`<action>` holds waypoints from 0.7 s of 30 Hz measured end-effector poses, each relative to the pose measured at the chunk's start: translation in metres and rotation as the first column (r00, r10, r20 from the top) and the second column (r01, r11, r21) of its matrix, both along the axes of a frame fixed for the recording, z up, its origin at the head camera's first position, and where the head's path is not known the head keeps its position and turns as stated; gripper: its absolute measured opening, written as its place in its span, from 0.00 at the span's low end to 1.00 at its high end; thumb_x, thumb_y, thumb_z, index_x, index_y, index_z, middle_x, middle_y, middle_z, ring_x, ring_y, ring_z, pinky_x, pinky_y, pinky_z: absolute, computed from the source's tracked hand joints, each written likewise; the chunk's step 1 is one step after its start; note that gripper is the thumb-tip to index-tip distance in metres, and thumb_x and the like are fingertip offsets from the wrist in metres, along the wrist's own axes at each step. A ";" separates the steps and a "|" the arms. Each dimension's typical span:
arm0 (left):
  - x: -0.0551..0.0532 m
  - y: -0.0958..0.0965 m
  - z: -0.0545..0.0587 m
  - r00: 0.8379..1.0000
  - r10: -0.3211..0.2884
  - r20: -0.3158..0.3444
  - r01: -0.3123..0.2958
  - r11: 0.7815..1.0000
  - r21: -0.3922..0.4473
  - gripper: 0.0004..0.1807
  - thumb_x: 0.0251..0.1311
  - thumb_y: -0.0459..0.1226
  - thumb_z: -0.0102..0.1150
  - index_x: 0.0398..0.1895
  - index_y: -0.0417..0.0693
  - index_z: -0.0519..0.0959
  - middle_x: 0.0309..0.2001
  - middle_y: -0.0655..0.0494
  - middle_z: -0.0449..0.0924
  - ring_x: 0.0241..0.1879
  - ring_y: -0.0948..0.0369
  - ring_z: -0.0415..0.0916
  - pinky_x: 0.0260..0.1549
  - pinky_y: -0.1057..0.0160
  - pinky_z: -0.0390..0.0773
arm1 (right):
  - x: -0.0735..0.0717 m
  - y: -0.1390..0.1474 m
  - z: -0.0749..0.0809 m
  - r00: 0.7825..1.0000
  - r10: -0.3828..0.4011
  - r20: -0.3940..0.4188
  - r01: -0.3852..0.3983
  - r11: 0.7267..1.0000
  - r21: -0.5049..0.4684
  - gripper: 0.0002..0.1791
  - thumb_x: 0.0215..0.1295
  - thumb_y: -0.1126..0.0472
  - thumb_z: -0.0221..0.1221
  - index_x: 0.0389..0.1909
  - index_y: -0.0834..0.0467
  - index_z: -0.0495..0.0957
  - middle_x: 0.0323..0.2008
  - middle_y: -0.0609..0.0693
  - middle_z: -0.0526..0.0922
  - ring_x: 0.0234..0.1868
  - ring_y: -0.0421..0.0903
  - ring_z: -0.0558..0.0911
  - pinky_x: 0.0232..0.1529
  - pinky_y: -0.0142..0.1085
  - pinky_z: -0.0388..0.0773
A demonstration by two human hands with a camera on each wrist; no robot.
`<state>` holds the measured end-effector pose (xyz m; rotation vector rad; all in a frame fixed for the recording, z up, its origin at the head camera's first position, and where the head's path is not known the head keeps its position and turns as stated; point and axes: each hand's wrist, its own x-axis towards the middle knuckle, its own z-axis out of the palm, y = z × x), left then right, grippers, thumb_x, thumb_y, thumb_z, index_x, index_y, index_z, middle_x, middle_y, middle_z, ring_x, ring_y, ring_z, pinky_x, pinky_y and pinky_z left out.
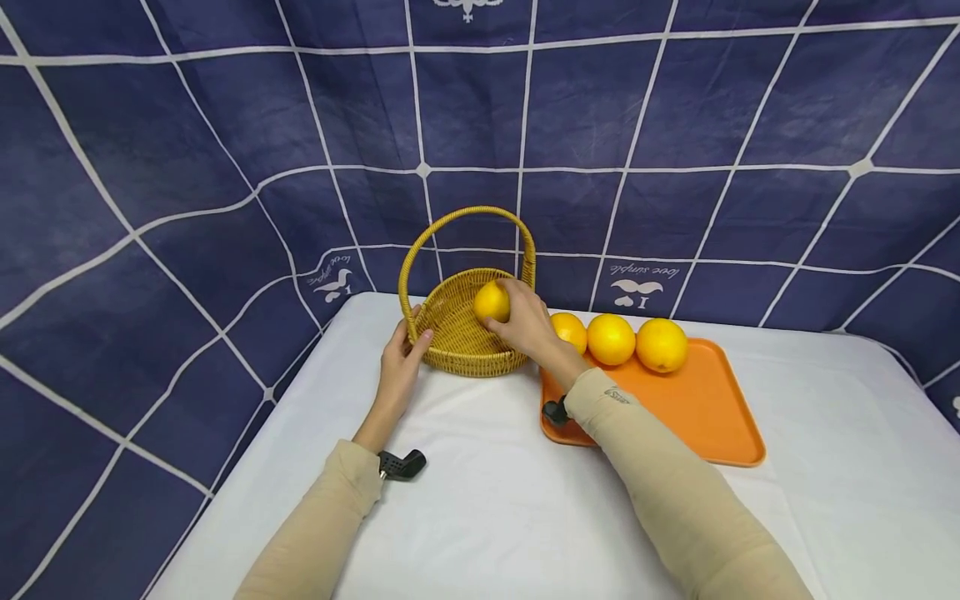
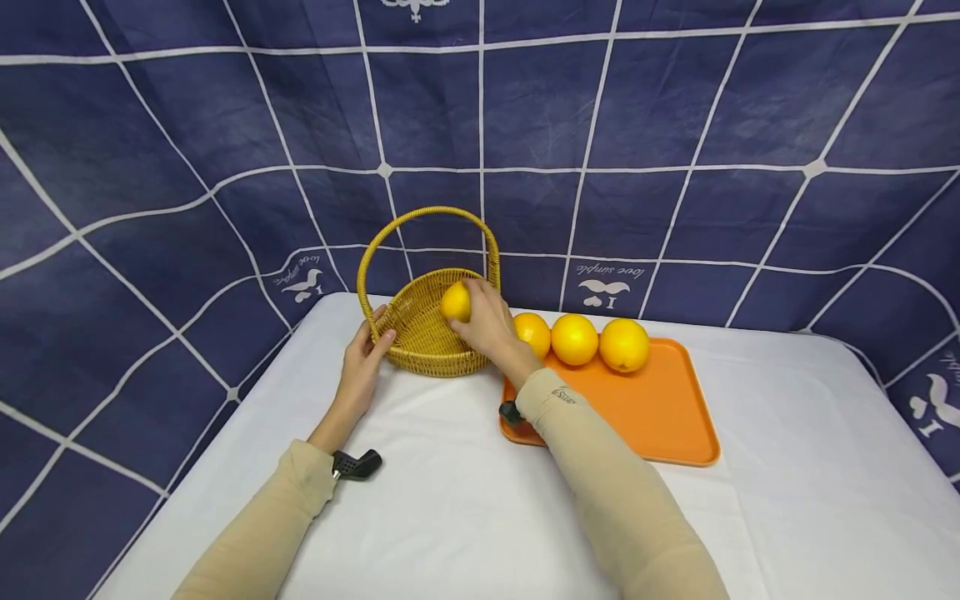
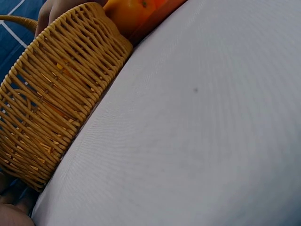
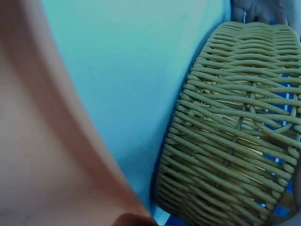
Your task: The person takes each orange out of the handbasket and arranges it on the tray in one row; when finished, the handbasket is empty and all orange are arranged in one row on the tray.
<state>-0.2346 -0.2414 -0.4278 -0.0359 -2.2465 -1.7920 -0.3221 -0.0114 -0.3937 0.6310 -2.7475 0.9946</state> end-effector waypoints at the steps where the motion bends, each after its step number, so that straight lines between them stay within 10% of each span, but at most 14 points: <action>1: 0.000 0.000 0.000 1.000 0.001 0.000 -0.001 1.000 0.001 0.31 0.80 0.42 0.55 0.82 0.51 0.63 0.77 0.44 0.68 0.72 0.50 0.72 0.70 0.49 0.72 | 0.000 -0.002 0.001 1.000 -0.003 0.004 0.003 1.000 0.013 0.42 0.67 0.53 0.71 0.78 0.60 0.65 0.75 0.60 0.70 0.73 0.60 0.72 0.73 0.56 0.71; 12: -0.004 -0.002 -0.005 1.000 -0.001 -0.020 0.001 1.000 -0.007 0.31 0.80 0.41 0.55 0.82 0.48 0.63 0.78 0.42 0.66 0.73 0.49 0.70 0.71 0.47 0.71 | -0.011 -0.017 0.002 0.998 -0.055 0.039 0.050 0.993 0.110 0.46 0.66 0.51 0.72 0.80 0.57 0.61 0.78 0.62 0.64 0.76 0.61 0.67 0.70 0.54 0.74; 21: -0.022 -0.010 -0.034 1.000 0.012 -0.026 -0.012 1.000 -0.004 0.31 0.80 0.46 0.55 0.83 0.60 0.63 0.77 0.49 0.69 0.69 0.51 0.73 0.58 0.72 0.73 | -0.016 -0.019 -0.003 0.998 -0.035 0.056 0.029 0.995 0.097 0.45 0.63 0.51 0.74 0.76 0.59 0.65 0.70 0.65 0.72 0.65 0.61 0.78 0.64 0.52 0.80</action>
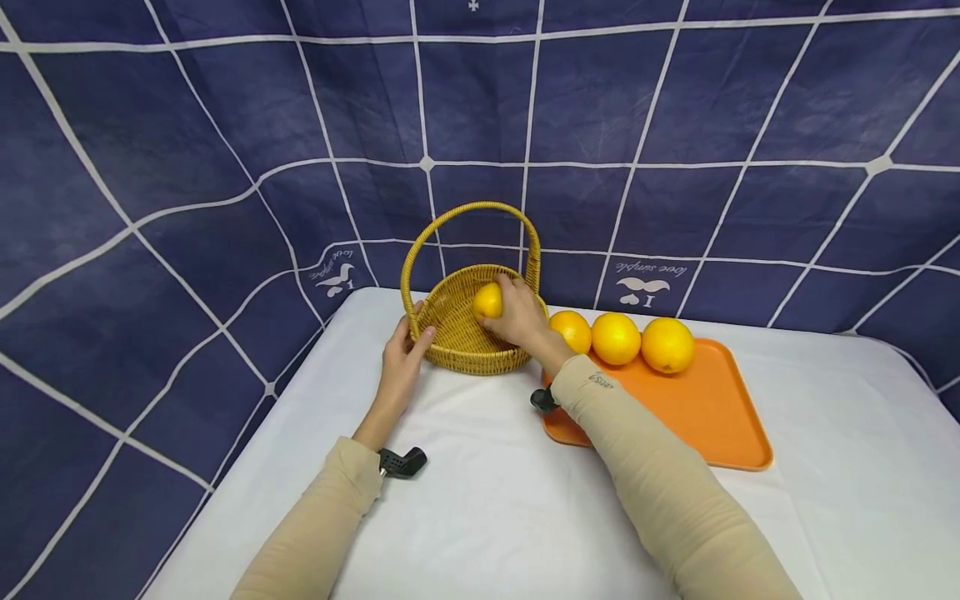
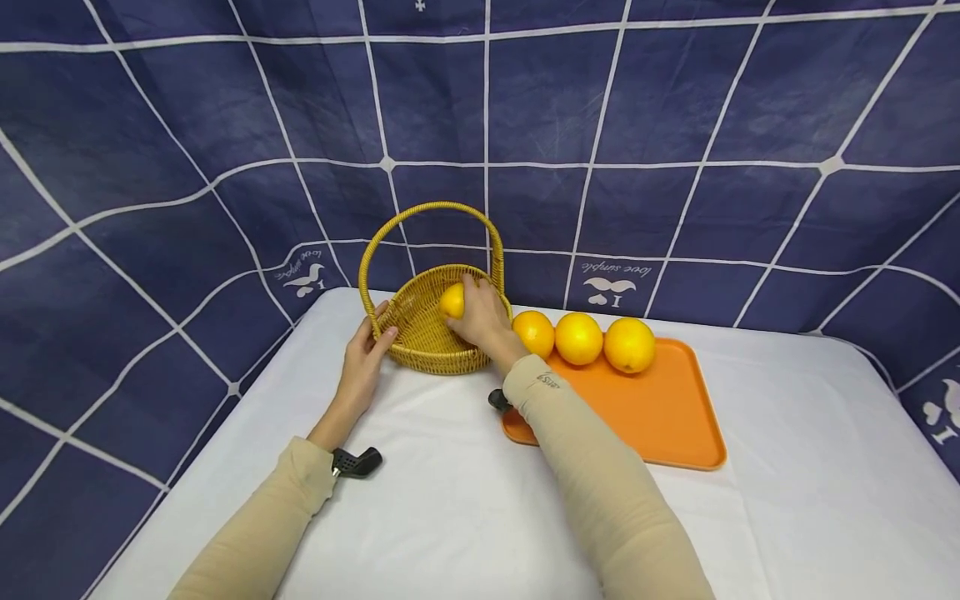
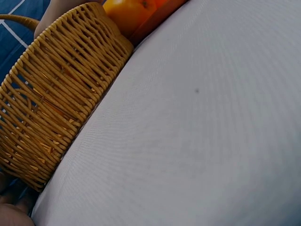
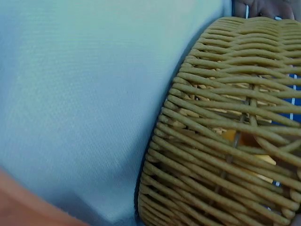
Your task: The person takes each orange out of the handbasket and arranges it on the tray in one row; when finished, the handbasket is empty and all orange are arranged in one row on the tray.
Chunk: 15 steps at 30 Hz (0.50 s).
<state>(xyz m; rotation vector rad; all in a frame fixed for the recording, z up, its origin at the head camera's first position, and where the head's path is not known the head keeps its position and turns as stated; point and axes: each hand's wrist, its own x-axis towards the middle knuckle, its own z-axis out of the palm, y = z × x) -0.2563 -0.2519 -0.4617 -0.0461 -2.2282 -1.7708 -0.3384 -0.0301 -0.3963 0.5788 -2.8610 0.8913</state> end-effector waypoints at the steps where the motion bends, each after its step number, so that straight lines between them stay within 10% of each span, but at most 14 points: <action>1: 0.000 0.000 0.000 1.000 0.004 -0.005 -0.004 1.000 0.000 0.31 0.79 0.47 0.56 0.82 0.61 0.64 0.77 0.50 0.70 0.69 0.52 0.73 0.58 0.72 0.73 | 0.000 0.001 0.000 1.000 0.008 -0.007 -0.008 1.000 -0.012 0.45 0.62 0.52 0.75 0.75 0.60 0.65 0.70 0.65 0.73 0.64 0.61 0.78 0.64 0.52 0.80; 15: 0.002 0.002 0.000 1.000 0.024 -0.017 -0.024 0.999 -0.038 0.32 0.79 0.51 0.56 0.82 0.61 0.65 0.76 0.53 0.71 0.70 0.55 0.74 0.66 0.54 0.76 | 0.018 0.020 0.015 0.992 0.072 -0.102 -0.085 0.988 -0.131 0.40 0.58 0.52 0.74 0.71 0.59 0.73 0.62 0.58 0.82 0.59 0.59 0.81 0.59 0.54 0.80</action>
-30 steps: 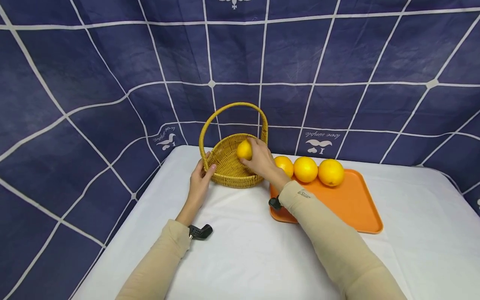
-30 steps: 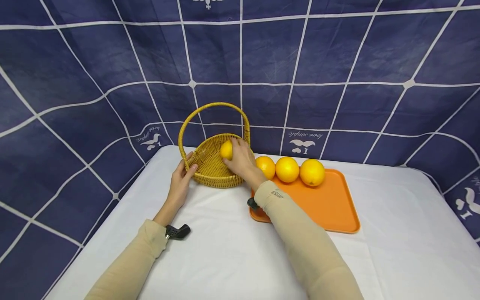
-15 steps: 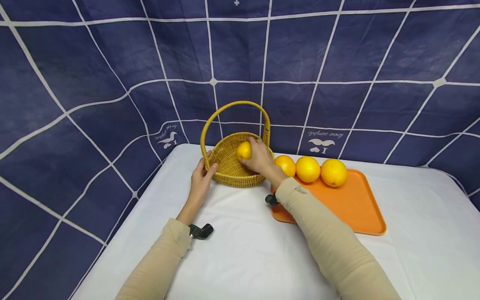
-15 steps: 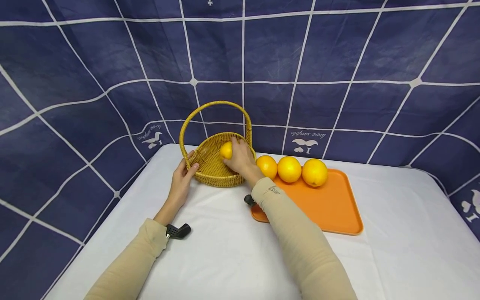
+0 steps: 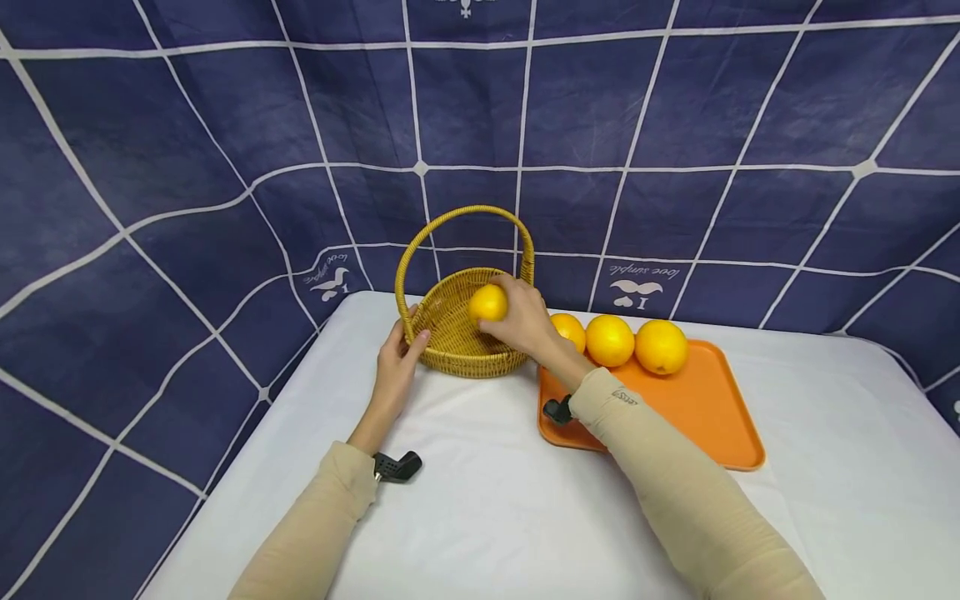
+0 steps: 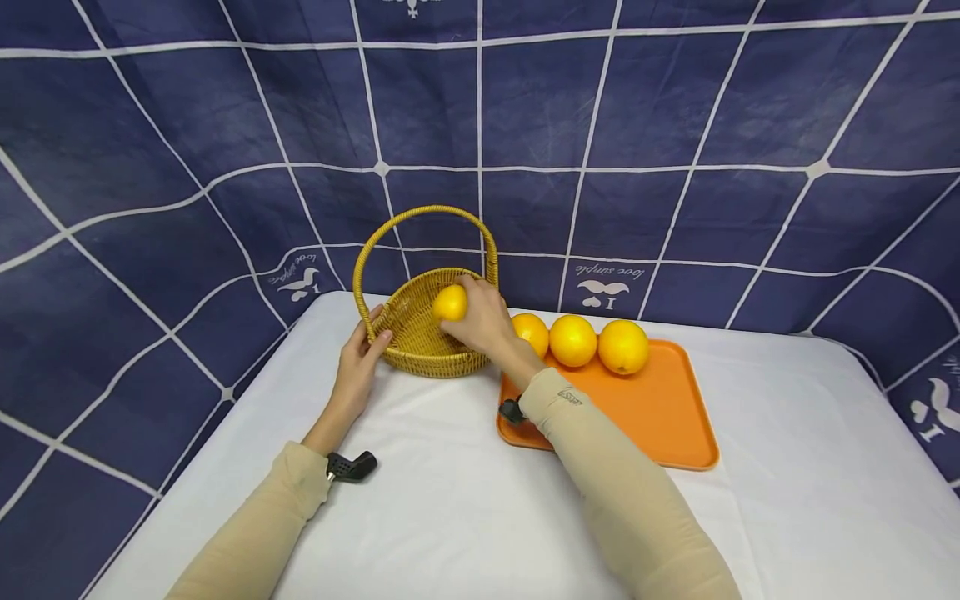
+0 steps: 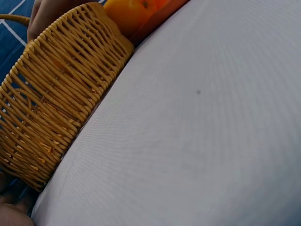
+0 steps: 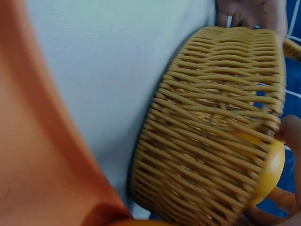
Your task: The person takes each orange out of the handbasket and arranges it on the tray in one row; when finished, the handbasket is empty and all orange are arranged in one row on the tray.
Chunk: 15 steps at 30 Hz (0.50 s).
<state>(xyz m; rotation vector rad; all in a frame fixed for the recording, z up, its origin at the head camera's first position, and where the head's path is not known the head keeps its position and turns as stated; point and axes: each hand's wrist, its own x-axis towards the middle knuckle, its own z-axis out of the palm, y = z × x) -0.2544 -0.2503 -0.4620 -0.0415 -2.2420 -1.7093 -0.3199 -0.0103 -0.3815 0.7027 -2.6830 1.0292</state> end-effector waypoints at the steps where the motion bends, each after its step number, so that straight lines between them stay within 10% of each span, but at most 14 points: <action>1: 0.000 0.000 0.000 1.000 -0.001 0.002 0.001 1.000 -0.005 0.32 0.78 0.51 0.56 0.82 0.62 0.64 0.76 0.53 0.71 0.70 0.55 0.74 0.66 0.54 0.76 | 0.003 0.004 0.003 1.000 0.008 -0.002 -0.008 1.000 -0.010 0.40 0.58 0.52 0.74 0.71 0.59 0.73 0.62 0.57 0.82 0.58 0.59 0.81 0.59 0.55 0.80; 15: 0.000 -0.002 0.001 1.000 -0.007 -0.001 0.007 1.000 -0.019 0.31 0.79 0.52 0.55 0.82 0.64 0.64 0.76 0.53 0.70 0.71 0.54 0.73 0.68 0.55 0.75 | 0.036 0.059 0.034 0.999 0.040 -0.018 -0.042 0.994 -0.097 0.39 0.55 0.50 0.75 0.69 0.53 0.76 0.61 0.51 0.84 0.50 0.53 0.84 0.52 0.48 0.83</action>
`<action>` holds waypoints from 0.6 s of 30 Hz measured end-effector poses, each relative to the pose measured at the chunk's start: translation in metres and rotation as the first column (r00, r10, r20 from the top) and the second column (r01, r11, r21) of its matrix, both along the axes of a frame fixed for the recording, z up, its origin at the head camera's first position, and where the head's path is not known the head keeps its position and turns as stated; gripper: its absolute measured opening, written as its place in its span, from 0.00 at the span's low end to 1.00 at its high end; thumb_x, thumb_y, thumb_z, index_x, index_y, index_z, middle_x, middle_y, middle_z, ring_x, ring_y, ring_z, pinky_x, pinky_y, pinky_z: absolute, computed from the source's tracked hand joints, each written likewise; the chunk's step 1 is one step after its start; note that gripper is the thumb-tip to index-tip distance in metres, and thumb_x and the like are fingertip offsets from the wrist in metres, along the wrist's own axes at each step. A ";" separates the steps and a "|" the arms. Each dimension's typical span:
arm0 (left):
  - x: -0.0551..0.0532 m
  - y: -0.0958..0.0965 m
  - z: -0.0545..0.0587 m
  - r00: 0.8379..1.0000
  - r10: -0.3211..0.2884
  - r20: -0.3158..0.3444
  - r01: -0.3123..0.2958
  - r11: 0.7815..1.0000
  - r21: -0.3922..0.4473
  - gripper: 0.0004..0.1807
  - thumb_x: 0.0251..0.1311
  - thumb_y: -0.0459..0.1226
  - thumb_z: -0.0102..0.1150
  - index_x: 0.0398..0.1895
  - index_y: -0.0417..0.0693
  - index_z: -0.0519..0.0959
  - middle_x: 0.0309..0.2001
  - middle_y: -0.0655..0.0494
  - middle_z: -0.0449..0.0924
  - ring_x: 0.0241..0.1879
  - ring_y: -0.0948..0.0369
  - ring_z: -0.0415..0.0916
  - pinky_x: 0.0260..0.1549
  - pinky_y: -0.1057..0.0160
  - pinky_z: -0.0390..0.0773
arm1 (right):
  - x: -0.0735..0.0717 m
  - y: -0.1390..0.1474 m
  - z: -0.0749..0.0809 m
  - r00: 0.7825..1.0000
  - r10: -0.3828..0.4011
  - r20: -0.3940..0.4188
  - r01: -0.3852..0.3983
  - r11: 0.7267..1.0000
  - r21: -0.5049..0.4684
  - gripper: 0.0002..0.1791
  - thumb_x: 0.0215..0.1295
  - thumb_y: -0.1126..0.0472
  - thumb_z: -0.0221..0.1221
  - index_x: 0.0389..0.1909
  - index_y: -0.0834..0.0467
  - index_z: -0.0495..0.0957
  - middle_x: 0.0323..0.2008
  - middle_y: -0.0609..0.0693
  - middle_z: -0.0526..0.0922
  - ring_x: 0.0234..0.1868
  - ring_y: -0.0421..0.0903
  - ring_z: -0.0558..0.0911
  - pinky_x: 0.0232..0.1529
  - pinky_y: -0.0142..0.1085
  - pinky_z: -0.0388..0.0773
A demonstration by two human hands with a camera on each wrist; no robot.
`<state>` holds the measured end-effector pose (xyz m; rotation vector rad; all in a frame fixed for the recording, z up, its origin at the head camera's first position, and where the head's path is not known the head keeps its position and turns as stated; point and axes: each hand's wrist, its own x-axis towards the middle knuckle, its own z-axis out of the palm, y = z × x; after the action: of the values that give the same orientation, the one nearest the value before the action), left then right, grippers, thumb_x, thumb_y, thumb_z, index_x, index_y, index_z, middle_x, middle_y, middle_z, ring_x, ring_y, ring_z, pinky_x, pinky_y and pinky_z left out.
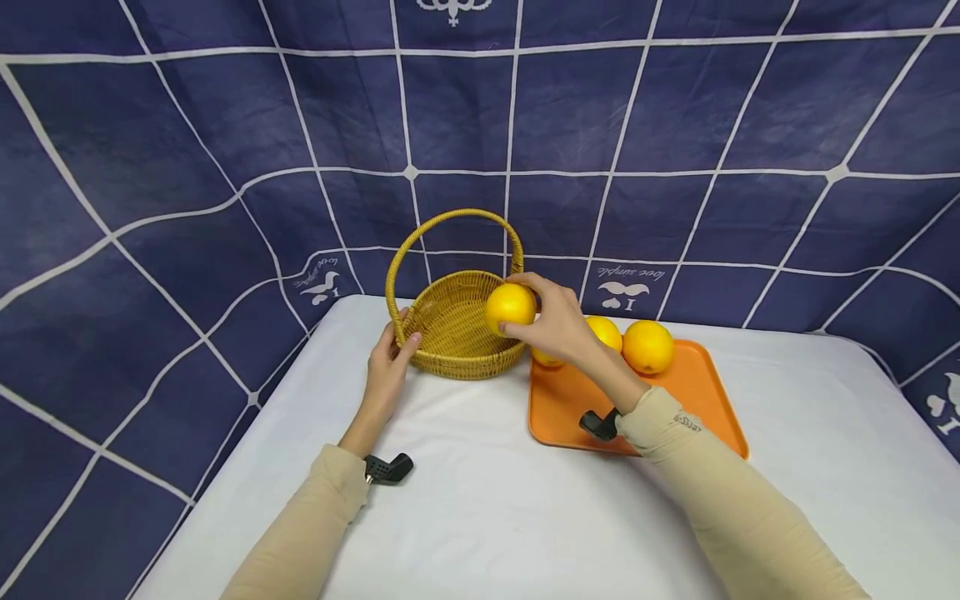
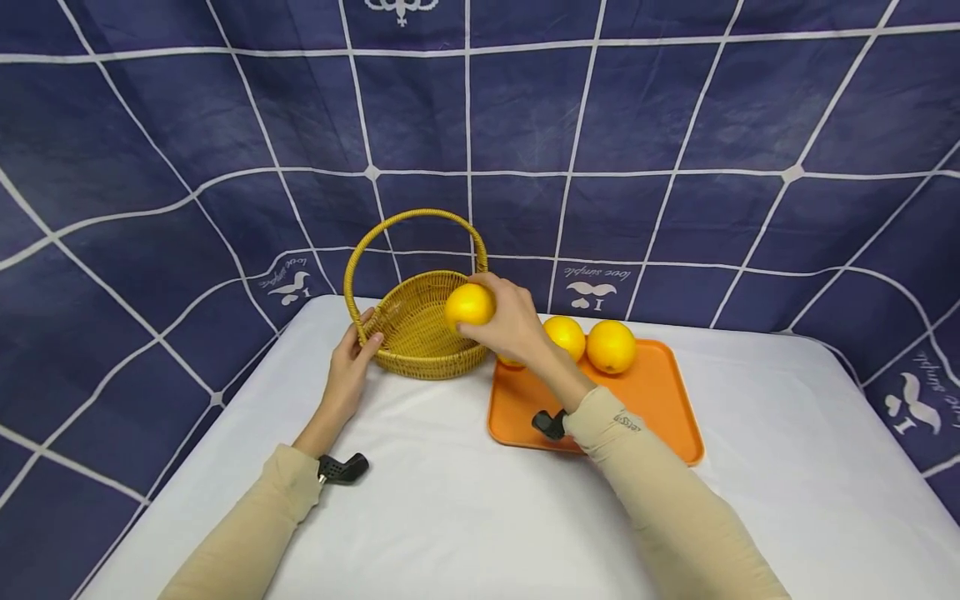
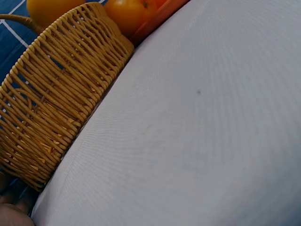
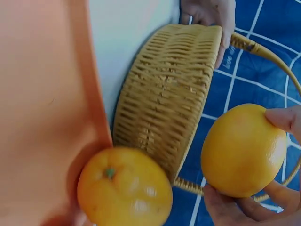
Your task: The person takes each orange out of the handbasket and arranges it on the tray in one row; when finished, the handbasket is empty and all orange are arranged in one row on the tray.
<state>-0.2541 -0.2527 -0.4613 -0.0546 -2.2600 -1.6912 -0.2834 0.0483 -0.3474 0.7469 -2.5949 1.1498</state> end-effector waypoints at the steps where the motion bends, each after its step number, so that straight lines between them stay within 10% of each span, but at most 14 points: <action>1: 0.001 -0.001 0.000 1.000 -0.005 -0.003 0.005 1.000 0.000 0.31 0.79 0.52 0.55 0.82 0.64 0.64 0.76 0.53 0.70 0.70 0.54 0.73 0.67 0.59 0.75 | 0.001 0.004 0.001 1.000 0.000 0.000 0.000 1.000 0.000 0.39 0.55 0.51 0.75 0.69 0.54 0.76 0.61 0.52 0.84 0.50 0.53 0.84 0.52 0.49 0.84; 8: 0.021 0.008 0.033 0.997 -0.029 0.070 0.028 1.000 0.012 0.32 0.81 0.43 0.53 0.83 0.51 0.61 0.77 0.44 0.68 0.68 0.50 0.74 0.57 0.74 0.73 | 0.008 0.036 0.007 0.999 -0.025 0.031 0.024 0.999 0.042 0.40 0.56 0.51 0.75 0.70 0.53 0.75 0.64 0.52 0.82 0.52 0.54 0.83 0.57 0.52 0.80; 13: 0.007 0.003 0.014 0.998 -0.028 0.055 0.026 0.999 0.042 0.32 0.80 0.45 0.54 0.83 0.55 0.62 0.78 0.47 0.68 0.70 0.51 0.72 0.60 0.72 0.72 | 0.011 0.067 0.011 0.995 -0.089 0.042 0.085 0.992 0.094 0.39 0.60 0.48 0.73 0.71 0.53 0.73 0.65 0.55 0.82 0.53 0.57 0.81 0.60 0.55 0.68; 18: -0.001 0.000 0.001 1.000 -0.016 0.024 0.016 0.999 0.028 0.32 0.80 0.50 0.54 0.83 0.59 0.63 0.77 0.53 0.69 0.71 0.54 0.72 0.64 0.67 0.73 | 0.012 0.101 0.014 0.991 -0.129 0.041 0.125 0.987 0.099 0.38 0.63 0.49 0.72 0.71 0.57 0.73 0.64 0.60 0.81 0.53 0.61 0.85 0.61 0.55 0.78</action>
<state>-0.2553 -0.2526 -0.4606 -0.0464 -2.2583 -1.7400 -0.2715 0.1490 -0.3331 0.5695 -2.7091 1.0245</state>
